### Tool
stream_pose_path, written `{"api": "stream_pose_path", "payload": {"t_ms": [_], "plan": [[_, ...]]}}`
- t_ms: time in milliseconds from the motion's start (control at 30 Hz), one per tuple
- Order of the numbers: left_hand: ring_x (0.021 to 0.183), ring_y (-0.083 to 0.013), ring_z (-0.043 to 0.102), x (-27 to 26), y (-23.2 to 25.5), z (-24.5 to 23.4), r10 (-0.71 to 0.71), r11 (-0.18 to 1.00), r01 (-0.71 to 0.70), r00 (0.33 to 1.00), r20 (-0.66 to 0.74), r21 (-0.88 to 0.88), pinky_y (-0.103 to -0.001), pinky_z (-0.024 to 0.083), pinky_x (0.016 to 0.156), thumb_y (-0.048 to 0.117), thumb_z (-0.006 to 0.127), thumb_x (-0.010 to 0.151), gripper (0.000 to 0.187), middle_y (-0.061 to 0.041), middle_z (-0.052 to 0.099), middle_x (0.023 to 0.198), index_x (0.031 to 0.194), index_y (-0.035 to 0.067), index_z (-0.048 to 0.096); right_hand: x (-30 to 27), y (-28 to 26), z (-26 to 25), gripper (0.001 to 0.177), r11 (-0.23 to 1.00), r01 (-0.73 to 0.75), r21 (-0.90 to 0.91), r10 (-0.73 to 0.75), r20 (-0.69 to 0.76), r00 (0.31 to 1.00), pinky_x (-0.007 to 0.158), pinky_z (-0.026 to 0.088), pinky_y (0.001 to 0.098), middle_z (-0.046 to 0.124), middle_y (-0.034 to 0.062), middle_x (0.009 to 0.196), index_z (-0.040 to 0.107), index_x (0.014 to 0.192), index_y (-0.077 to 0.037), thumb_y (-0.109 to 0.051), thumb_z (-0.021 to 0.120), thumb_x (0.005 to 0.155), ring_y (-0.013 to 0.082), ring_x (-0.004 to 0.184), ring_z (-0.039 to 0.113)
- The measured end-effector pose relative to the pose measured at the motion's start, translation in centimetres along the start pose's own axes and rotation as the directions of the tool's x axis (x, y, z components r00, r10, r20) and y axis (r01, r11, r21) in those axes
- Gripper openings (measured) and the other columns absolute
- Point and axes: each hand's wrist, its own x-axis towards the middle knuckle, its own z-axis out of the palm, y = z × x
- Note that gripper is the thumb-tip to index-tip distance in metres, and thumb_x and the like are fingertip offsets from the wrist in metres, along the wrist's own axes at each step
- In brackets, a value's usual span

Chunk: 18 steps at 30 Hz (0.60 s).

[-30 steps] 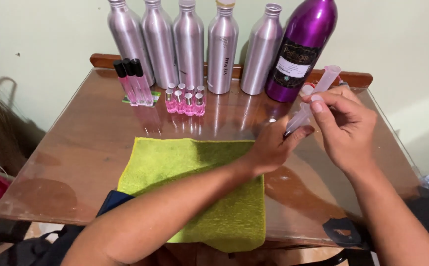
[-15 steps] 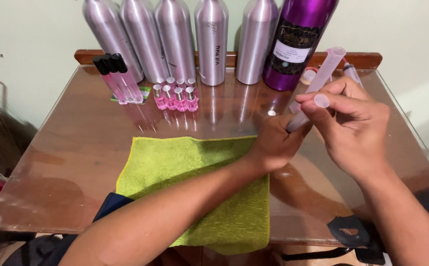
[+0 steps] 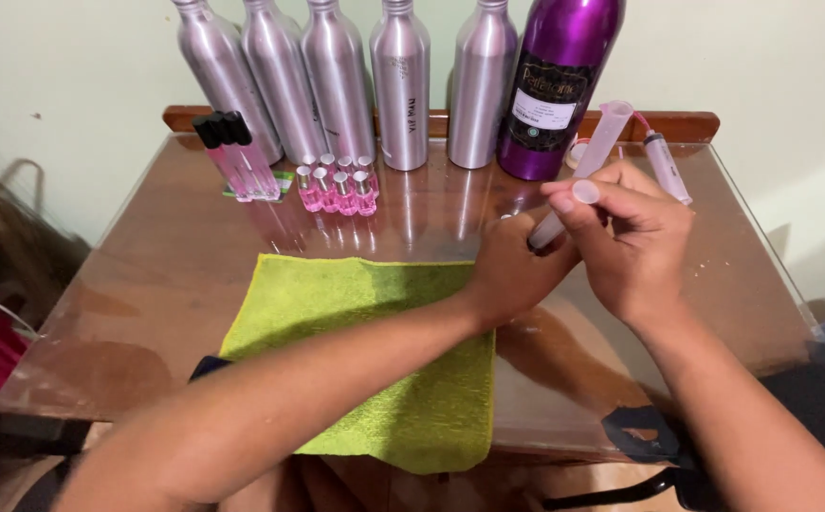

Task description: Filling small perfume sample vials from larger bottles using syringes.

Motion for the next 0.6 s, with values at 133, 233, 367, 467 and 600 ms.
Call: {"api": "stream_pose_path", "payload": {"t_ms": [133, 233, 367, 467, 600], "plan": [[0.056, -0.0159, 0.048, 0.7, 1.0, 1.1, 0.014, 0.999, -0.02, 0.989, -0.149, -0.043, -0.037, 0.043, 0.057, 0.031, 0.064, 0.083, 0.026, -0.006, 0.05, 0.053, 0.068, 0.01, 0.057, 0.7, 0.4, 0.0, 0.003, 0.996, 0.087, 0.012, -0.087, -0.012, 0.996, 0.079, 0.052, 0.031, 0.06, 0.0137, 0.085, 0.076, 0.102, 0.003, 0.003, 0.074, 0.1, 0.0194, 0.082, 0.061], [0.049, -0.0156, 0.045, 1.6, -1.8, 2.7, 0.036, 0.995, -0.058, 0.969, -0.243, -0.085, -0.036, 0.04, 0.05, 0.03, 0.067, 0.082, 0.042, -0.012, 0.043, 0.044, 0.052, 0.006, 0.05, 0.7, 0.7, -0.2, 0.011, 0.998, 0.069, -0.003, -0.069, -0.021, 0.997, 0.065, 0.043, 0.0265, 0.058, 0.0095, 0.079, 0.081, 0.109, -0.004, -0.005, 0.078, 0.099, 0.01, 0.068, 0.05], [0.049, -0.0074, 0.041, 2.2, -4.0, 3.7, 0.086, 0.989, -0.113, 0.963, -0.257, -0.092, -0.029, 0.034, 0.045, 0.027, 0.064, 0.086, 0.042, -0.007, 0.039, 0.041, 0.05, 0.009, 0.052, 0.8, 0.8, -0.5, 0.009, 0.997, 0.065, -0.044, -0.067, -0.027, 0.997, 0.068, 0.044, 0.0268, 0.057, 0.0078, 0.08, 0.082, 0.109, -0.006, -0.007, 0.08, 0.1, 0.0095, 0.073, 0.049], [0.05, -0.006, 0.037, 2.5, -3.7, 3.5, 0.126, 0.98, -0.156, 0.967, -0.223, -0.124, -0.029, 0.03, 0.043, 0.023, 0.062, 0.086, 0.044, -0.005, 0.033, 0.041, 0.048, 0.008, 0.048, 0.9, 0.8, -0.9, 0.009, 0.995, 0.079, -0.067, -0.08, -0.016, 0.997, 0.07, 0.045, 0.0275, 0.057, 0.0084, 0.079, 0.082, 0.109, -0.005, -0.005, 0.081, 0.1, 0.011, 0.072, 0.05], [0.054, -0.0074, 0.029, 1.9, -2.4, 3.5, 0.086, 0.993, -0.097, 0.985, -0.151, -0.073, -0.035, 0.022, 0.049, 0.033, 0.053, 0.094, 0.048, 0.008, 0.027, 0.053, 0.057, 0.017, 0.027, 0.5, 1.0, -1.5, 0.011, 0.989, 0.128, -0.079, -0.129, -0.007, 0.992, 0.07, 0.044, 0.0286, 0.065, 0.0127, 0.09, 0.075, 0.114, 0.003, 0.0, 0.076, 0.104, 0.0191, 0.083, 0.054]]}}
